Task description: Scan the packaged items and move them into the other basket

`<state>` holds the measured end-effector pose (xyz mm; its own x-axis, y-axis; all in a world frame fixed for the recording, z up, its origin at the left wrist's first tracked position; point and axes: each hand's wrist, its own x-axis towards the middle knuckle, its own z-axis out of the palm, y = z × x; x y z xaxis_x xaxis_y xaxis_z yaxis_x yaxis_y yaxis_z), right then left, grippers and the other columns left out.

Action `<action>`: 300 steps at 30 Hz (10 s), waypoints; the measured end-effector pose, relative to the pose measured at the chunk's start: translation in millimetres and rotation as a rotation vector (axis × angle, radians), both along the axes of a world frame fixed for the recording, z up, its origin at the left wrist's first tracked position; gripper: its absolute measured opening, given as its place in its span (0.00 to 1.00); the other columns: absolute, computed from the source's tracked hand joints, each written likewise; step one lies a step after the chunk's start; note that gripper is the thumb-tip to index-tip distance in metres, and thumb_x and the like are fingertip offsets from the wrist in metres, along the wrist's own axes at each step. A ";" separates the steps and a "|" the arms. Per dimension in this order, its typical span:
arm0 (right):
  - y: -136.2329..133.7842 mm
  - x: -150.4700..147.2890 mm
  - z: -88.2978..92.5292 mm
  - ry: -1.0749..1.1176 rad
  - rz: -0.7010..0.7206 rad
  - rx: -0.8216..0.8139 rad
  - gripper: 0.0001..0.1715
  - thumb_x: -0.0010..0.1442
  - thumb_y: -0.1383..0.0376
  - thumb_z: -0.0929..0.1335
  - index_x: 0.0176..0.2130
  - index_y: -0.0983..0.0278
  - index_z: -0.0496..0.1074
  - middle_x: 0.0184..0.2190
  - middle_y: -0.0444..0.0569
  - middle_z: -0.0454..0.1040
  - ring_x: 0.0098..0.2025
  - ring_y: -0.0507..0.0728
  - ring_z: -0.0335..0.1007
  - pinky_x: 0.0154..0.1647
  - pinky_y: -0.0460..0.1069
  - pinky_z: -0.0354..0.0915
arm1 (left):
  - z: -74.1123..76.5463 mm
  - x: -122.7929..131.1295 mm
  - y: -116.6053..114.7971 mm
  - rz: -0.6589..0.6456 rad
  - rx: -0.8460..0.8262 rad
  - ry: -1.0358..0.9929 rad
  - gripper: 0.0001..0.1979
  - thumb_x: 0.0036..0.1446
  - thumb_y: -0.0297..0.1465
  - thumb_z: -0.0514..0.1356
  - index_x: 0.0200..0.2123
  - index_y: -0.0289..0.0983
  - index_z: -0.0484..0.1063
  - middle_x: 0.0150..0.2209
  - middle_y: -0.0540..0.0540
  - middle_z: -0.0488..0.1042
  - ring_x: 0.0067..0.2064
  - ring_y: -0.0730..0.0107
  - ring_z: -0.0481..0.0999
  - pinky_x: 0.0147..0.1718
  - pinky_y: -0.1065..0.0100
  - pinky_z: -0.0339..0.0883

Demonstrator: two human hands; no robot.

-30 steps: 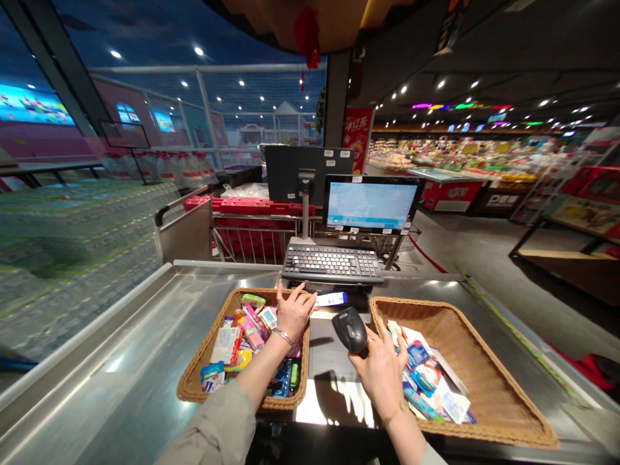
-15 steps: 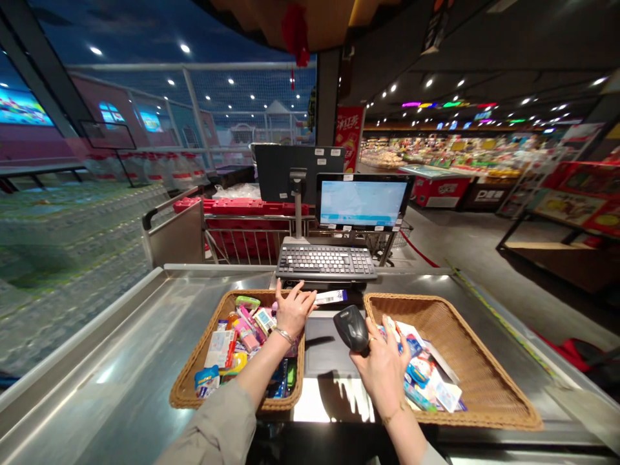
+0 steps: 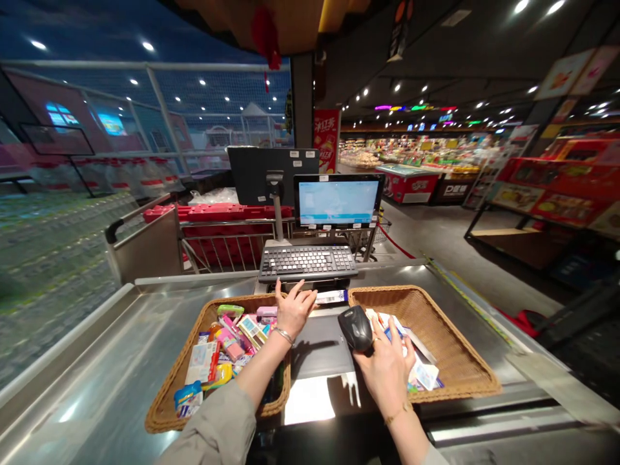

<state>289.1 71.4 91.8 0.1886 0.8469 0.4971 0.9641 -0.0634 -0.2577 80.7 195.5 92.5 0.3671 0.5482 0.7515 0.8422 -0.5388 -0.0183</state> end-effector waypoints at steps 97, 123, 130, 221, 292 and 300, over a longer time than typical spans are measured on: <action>36.4 -40.7 -13.8 0.119 0.203 0.064 0.22 0.60 0.52 0.60 0.40 0.62 0.76 0.47 0.56 0.77 0.62 0.65 0.56 0.61 0.63 0.40 | -18.1 -107.8 -73.5 0.385 -0.328 0.027 0.22 0.62 0.37 0.55 0.59 0.46 0.65 0.61 0.42 0.67 0.67 0.49 0.55 0.62 0.30 0.28; 38.9 -50.4 -15.7 0.108 0.292 0.033 0.23 0.60 0.52 0.60 0.41 0.62 0.76 0.49 0.53 0.76 0.63 0.65 0.57 0.61 0.64 0.41 | -41.8 -192.4 -91.5 0.534 -0.574 0.086 0.31 0.58 0.40 0.59 0.64 0.49 0.56 0.65 0.43 0.60 0.70 0.49 0.48 0.61 0.30 0.22; 38.8 -48.9 -14.6 0.114 0.258 0.053 0.24 0.60 0.50 0.59 0.38 0.61 0.76 0.48 0.54 0.77 0.61 0.65 0.58 0.61 0.63 0.41 | -35.3 -224.3 -77.6 0.537 -0.714 0.115 0.31 0.54 0.43 0.64 0.61 0.50 0.62 0.64 0.43 0.64 0.69 0.47 0.51 0.58 0.28 0.18; 23.9 -34.6 -11.4 0.078 0.243 0.060 0.13 0.57 0.58 0.65 0.40 0.59 0.76 0.49 0.50 0.76 0.63 0.65 0.57 0.62 0.65 0.42 | -2.0 -97.7 -57.0 0.321 -0.231 -0.004 0.11 0.56 0.36 0.62 0.44 0.45 0.75 0.41 0.47 0.80 0.52 0.54 0.73 0.62 0.32 0.26; 15.5 -50.6 2.9 0.131 0.416 -0.041 0.15 0.52 0.64 0.67 0.41 0.58 0.76 0.54 0.47 0.73 0.65 0.66 0.53 0.64 0.68 0.42 | -9.1 -51.7 -28.4 0.255 -0.212 -0.039 0.15 0.57 0.39 0.60 0.48 0.46 0.74 0.52 0.45 0.77 0.61 0.48 0.65 0.63 0.32 0.30; 15.9 -49.6 2.0 0.136 0.433 -0.043 0.16 0.53 0.65 0.67 0.43 0.59 0.75 0.54 0.48 0.73 0.65 0.66 0.53 0.63 0.67 0.42 | -7.4 -51.1 -28.6 0.261 -0.189 -0.032 0.16 0.56 0.38 0.61 0.48 0.46 0.74 0.52 0.45 0.77 0.61 0.49 0.65 0.63 0.33 0.30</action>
